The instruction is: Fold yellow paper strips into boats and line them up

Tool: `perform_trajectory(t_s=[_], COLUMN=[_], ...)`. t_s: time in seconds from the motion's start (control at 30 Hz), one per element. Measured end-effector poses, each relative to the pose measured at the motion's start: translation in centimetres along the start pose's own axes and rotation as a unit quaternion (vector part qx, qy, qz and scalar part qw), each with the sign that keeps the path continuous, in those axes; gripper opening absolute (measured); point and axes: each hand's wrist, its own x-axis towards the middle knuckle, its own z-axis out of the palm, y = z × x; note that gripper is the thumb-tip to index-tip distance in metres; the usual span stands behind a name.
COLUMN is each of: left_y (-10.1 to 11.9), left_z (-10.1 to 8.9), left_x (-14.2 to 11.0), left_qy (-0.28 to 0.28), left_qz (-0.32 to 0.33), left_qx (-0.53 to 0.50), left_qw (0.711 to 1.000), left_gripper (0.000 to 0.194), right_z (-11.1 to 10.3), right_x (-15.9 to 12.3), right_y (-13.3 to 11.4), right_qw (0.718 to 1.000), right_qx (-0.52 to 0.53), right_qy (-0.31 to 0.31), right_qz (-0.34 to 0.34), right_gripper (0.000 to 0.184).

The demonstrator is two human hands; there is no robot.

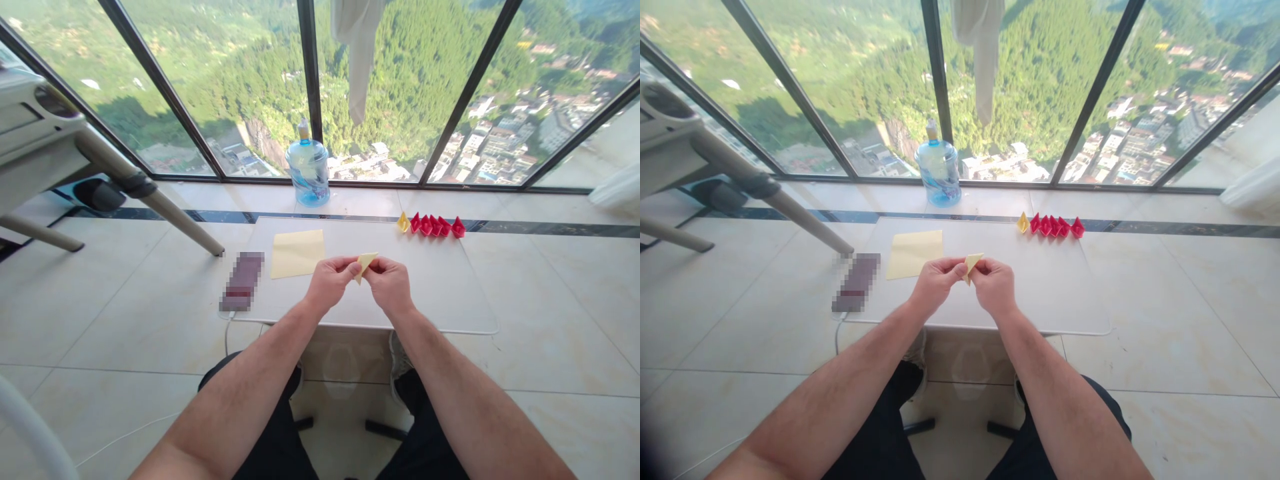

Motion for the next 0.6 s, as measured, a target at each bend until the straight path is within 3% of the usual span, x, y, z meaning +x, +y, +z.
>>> perform_trajectory(t_s=[0.33, 0.5, 0.6], left_y=[0.2, 0.6, 0.6], left_z=[0.1, -0.2, -0.4], left_x=[-0.3, -0.2, -0.1], left_qy=[-0.051, -0.015, -0.006], left_qz=[0.012, -0.017, -0.003], left_qx=[0.004, 0.009, 0.035], left_qw=[0.999, 1.000, 0.999], left_gripper=[0.041, 0.038, 0.038], right_z=[0.1, -0.8, -1.7], right_x=[-0.1, 0.6, 1.1], right_y=[-0.6, -0.3, -0.2], right_qw=[0.999, 0.998, 0.998], right_qx=[0.039, 0.058, 0.056], right_qy=[0.013, 0.030, 0.024], right_qz=[0.016, 0.015, -0.002], right_gripper=[0.014, 0.021, 0.035])
